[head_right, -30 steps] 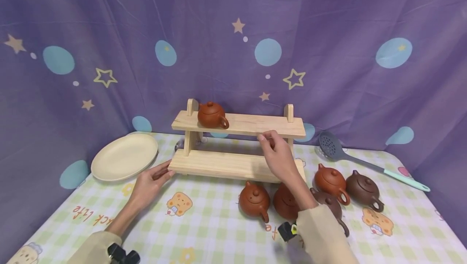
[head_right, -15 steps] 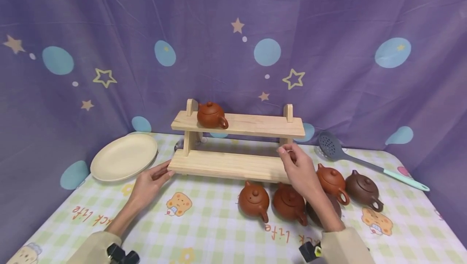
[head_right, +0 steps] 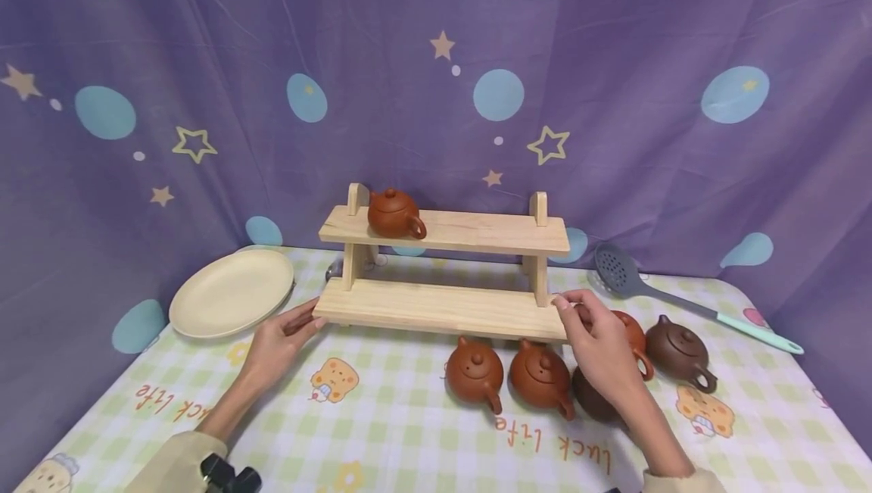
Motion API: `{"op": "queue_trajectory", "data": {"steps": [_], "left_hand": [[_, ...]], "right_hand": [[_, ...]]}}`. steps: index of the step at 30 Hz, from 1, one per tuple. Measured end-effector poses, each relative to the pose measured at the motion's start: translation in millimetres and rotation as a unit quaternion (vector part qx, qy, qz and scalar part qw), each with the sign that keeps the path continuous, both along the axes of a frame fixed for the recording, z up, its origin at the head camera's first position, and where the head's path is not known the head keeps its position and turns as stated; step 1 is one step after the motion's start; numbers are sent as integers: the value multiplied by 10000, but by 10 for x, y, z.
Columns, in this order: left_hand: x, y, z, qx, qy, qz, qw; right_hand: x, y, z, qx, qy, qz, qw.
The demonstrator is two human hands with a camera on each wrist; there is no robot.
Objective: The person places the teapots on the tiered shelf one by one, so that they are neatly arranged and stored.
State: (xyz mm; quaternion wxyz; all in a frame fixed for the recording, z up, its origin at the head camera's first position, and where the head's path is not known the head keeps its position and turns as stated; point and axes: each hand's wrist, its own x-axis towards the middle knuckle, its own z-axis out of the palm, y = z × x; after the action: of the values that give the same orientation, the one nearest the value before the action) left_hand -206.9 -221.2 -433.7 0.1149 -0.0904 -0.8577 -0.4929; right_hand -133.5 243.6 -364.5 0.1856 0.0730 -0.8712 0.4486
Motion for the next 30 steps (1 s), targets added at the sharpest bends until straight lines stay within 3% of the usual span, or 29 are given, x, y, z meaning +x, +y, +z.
{"op": "queue_trajectory", "data": {"steps": [8, 14, 21, 30], "left_hand": [[-7, 0, -9, -33, -28, 25, 10000], [-10, 3, -8, 4, -51, 24, 10000], [-13, -2, 0, 9, -39, 13, 10000], [-7, -2, -3, 27, -60, 13, 10000]], "right_hand": [[140, 172, -67, -78, 96, -160, 9998], [268, 306, -101, 150, -187, -569, 9981], [451, 470, -166, 243, -233, -757, 9966], [631, 634, -333, -12, -279, -896, 9956]]}}
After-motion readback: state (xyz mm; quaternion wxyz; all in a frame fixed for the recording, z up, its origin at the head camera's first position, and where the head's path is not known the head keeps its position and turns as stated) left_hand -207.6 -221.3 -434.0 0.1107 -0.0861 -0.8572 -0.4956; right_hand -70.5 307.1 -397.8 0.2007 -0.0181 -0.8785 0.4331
